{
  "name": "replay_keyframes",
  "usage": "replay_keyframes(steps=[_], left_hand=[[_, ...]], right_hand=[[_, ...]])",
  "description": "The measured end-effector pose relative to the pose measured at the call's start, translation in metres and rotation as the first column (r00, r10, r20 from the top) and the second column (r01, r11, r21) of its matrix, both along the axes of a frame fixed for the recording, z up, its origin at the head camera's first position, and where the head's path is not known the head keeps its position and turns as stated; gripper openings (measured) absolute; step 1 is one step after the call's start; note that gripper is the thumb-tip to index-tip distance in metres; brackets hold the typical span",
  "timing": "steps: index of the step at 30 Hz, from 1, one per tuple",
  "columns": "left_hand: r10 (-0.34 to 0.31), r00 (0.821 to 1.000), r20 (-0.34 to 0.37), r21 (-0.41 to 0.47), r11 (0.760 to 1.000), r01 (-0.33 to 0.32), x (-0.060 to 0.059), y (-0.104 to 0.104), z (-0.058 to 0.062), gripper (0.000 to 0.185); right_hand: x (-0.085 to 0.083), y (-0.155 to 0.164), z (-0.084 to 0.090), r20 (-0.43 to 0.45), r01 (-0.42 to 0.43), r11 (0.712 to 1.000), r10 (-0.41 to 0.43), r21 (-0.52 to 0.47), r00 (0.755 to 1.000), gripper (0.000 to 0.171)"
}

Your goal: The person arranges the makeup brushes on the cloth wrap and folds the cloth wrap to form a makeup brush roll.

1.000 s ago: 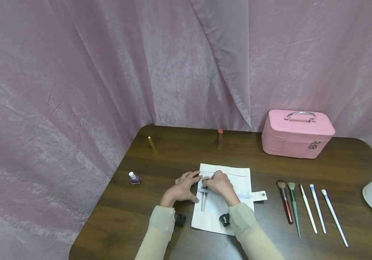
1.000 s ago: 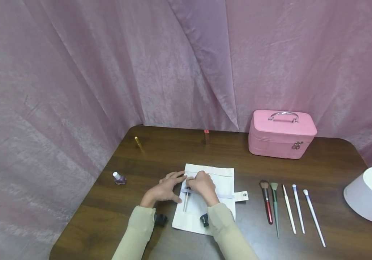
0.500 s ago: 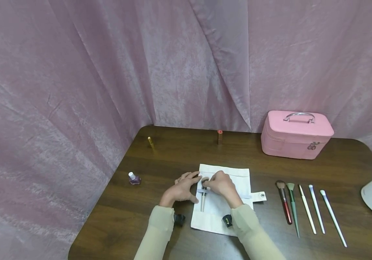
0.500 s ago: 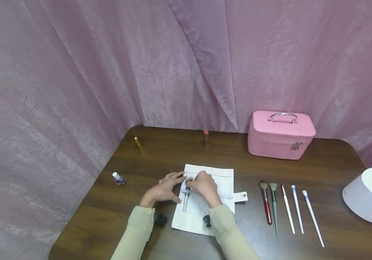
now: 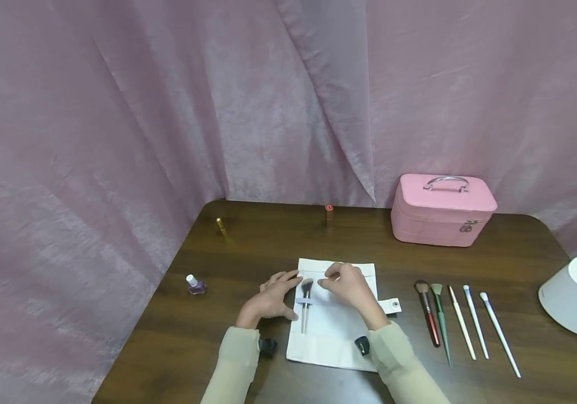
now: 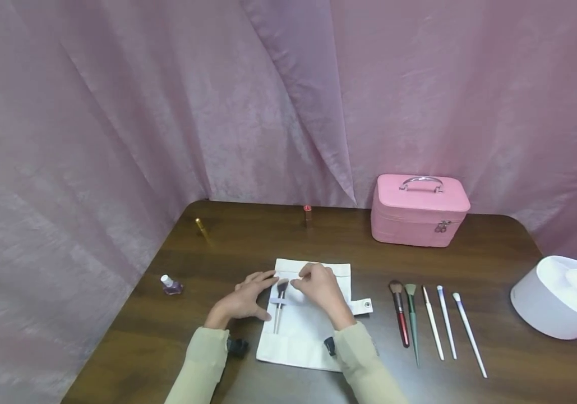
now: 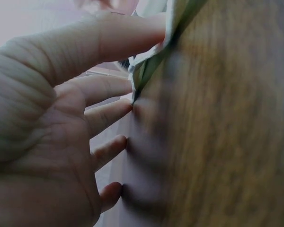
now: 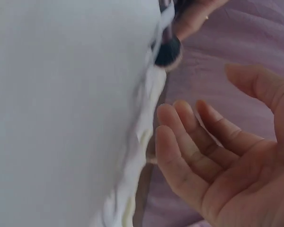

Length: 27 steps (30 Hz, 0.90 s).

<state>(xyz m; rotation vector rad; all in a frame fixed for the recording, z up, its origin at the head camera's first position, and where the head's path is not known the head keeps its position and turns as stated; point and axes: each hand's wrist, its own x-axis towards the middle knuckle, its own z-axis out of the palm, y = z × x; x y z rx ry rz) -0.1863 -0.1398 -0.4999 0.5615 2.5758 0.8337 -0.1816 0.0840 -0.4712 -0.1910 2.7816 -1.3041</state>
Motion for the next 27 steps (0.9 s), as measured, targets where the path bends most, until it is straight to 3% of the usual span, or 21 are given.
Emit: replay_keyframes(steps=[6, 14, 27], left_hand=[[-0.006, 1.0, 0.003, 0.009, 1.0, 0.005, 0.003, -0.005, -0.002, 0.089], [-0.02, 1.0, 0.01, 0.016, 1.0, 0.02, 0.003, -0.004, -0.001, 0.089], [-0.016, 1.0, 0.007, 0.024, 1.0, 0.016, 0.002, -0.003, 0.001, 0.089]], right_hand=[[0.006, 0.018, 0.009, -0.044, 0.055, 0.997, -0.057, -0.051, 0.997, 0.029], [0.011, 0.053, 0.021, -0.089, 0.139, 0.989, -0.143, -0.048, 0.986, 0.031], [0.027, 0.099, 0.025, -0.054, 0.257, 0.966, -0.256, 0.025, 0.965, 0.039]])
